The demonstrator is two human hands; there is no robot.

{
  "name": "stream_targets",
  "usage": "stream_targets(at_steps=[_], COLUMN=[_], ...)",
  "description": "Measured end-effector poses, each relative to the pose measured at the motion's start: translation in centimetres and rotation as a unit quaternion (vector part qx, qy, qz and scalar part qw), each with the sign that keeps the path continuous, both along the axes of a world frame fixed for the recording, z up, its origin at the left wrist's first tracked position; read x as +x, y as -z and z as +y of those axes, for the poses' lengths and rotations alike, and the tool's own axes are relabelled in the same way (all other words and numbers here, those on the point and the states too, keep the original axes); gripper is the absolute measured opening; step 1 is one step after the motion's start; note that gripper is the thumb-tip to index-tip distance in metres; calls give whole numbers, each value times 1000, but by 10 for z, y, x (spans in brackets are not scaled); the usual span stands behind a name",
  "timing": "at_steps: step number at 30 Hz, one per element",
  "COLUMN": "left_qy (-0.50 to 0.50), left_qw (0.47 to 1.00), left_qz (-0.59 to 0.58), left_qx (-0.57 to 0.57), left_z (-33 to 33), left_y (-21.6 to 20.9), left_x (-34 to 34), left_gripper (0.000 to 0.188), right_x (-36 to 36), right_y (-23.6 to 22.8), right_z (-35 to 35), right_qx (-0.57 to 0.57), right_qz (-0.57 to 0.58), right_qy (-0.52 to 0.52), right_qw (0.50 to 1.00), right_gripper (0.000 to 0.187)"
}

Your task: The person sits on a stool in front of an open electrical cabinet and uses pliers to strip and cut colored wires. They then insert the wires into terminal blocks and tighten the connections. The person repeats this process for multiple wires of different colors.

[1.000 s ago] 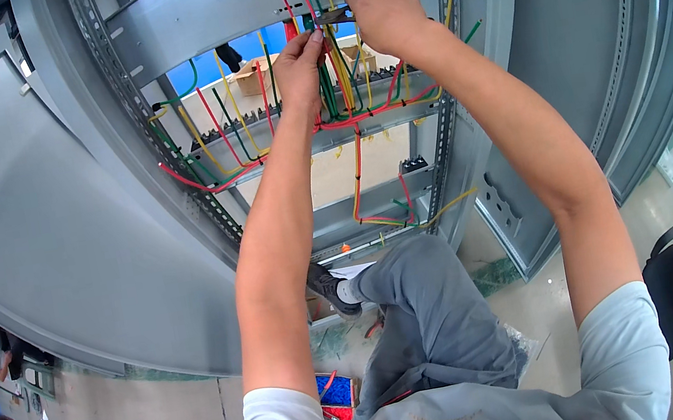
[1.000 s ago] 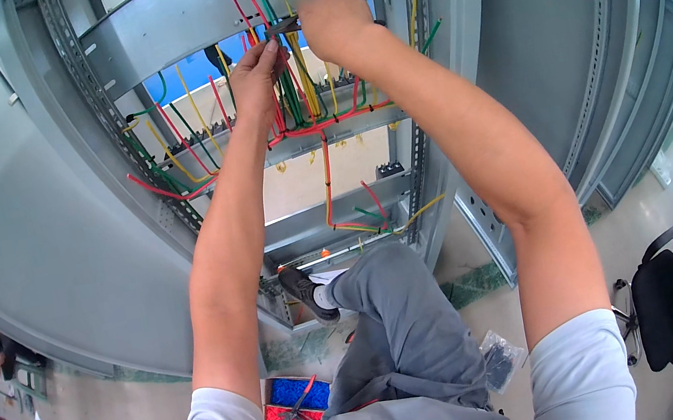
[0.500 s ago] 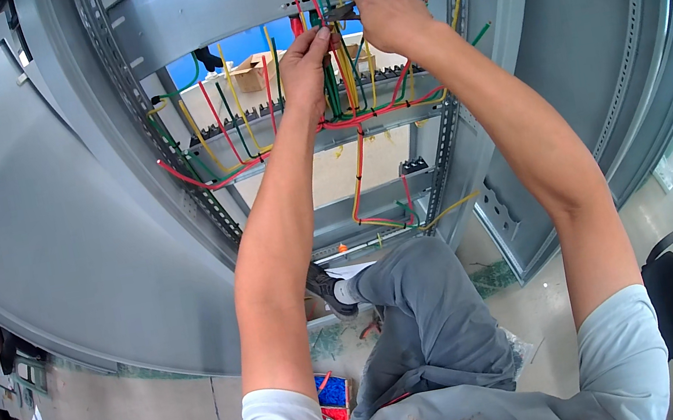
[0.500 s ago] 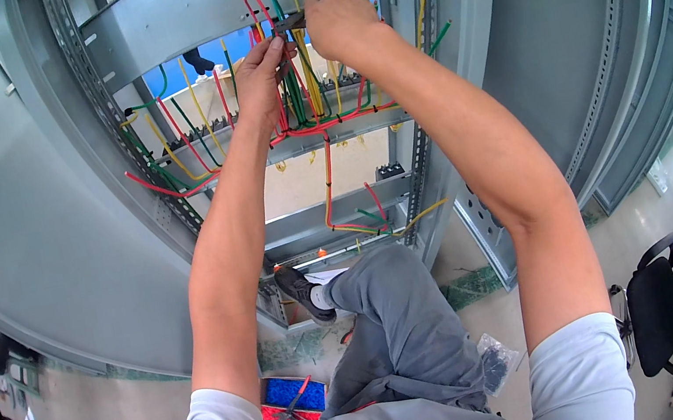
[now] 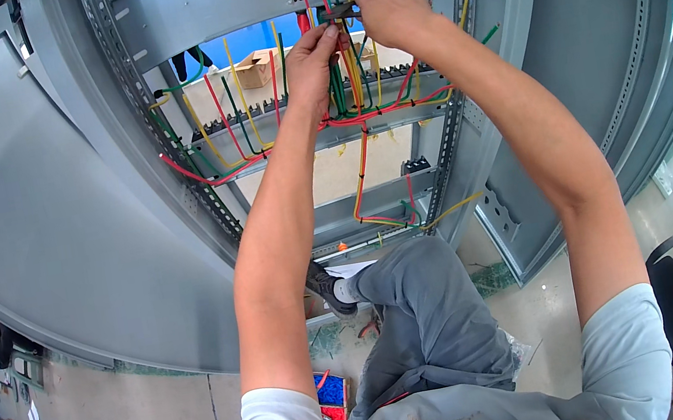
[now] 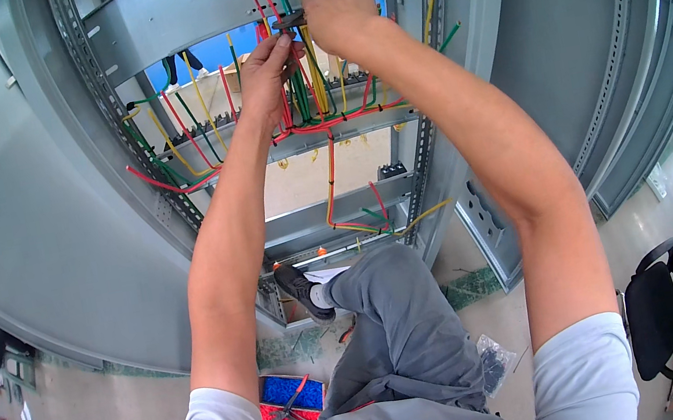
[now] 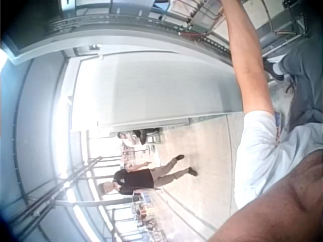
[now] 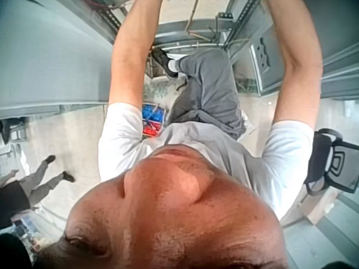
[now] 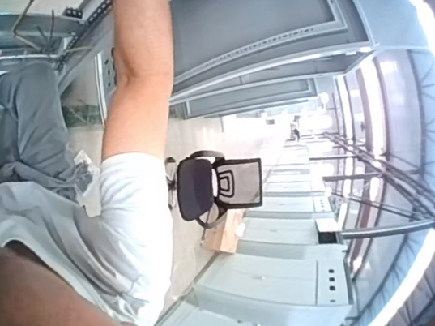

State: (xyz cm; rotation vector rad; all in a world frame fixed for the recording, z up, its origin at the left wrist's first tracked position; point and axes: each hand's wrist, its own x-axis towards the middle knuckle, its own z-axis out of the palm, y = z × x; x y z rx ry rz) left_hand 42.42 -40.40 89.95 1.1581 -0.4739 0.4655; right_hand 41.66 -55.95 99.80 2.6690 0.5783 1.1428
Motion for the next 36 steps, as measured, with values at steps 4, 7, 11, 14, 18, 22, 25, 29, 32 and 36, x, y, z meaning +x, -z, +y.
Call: stream_targets(at_steps=[4,7,11,14,18,22,25,29,32,36], left_qy=[-1,-8,-3,-4,-100,-250,-306,-324,-213,-74], left_qw=[1000,999,999,1000,993,955,931,922,962,994], left_qz=[0,-3,-7,-9,-48,-116,-79,-85,-38,-10], left_qx=[1,31,32,20,30,109,182,195,168,79], left_z=[-1,1,-1,-3,0,-36,-39,-26,-31,-37], left_y=[1,2,3,3,5,28,32,31,12,6], left_x=[0,3,7,7,5,-35,-50,-10,2,17], left_gripper=[24,26,26,28,38,42,40,41,40,38], right_x=[1,16,27,26,15,7,14,0,-8,1], right_y=[-2,-1,-9,-8,-13,-15,-16,-19,-13,-8], right_z=[-12,-20,-29,-27,-26,-39,-45,-50,-60,-62], right_qx=[-71,-80,-67,-41,59,262,310,171,127,101], right_qz=[-93,-118,-39,-28,-58,-85,-38,55,57,33], right_qy=[-12,-40,-102,-108,-152,-271,-335,-201,-150,-124], right_qw=[993,989,992,993,985,922,889,963,979,987], right_gripper=[30,25,18,16,19,34,42,47,43,33])
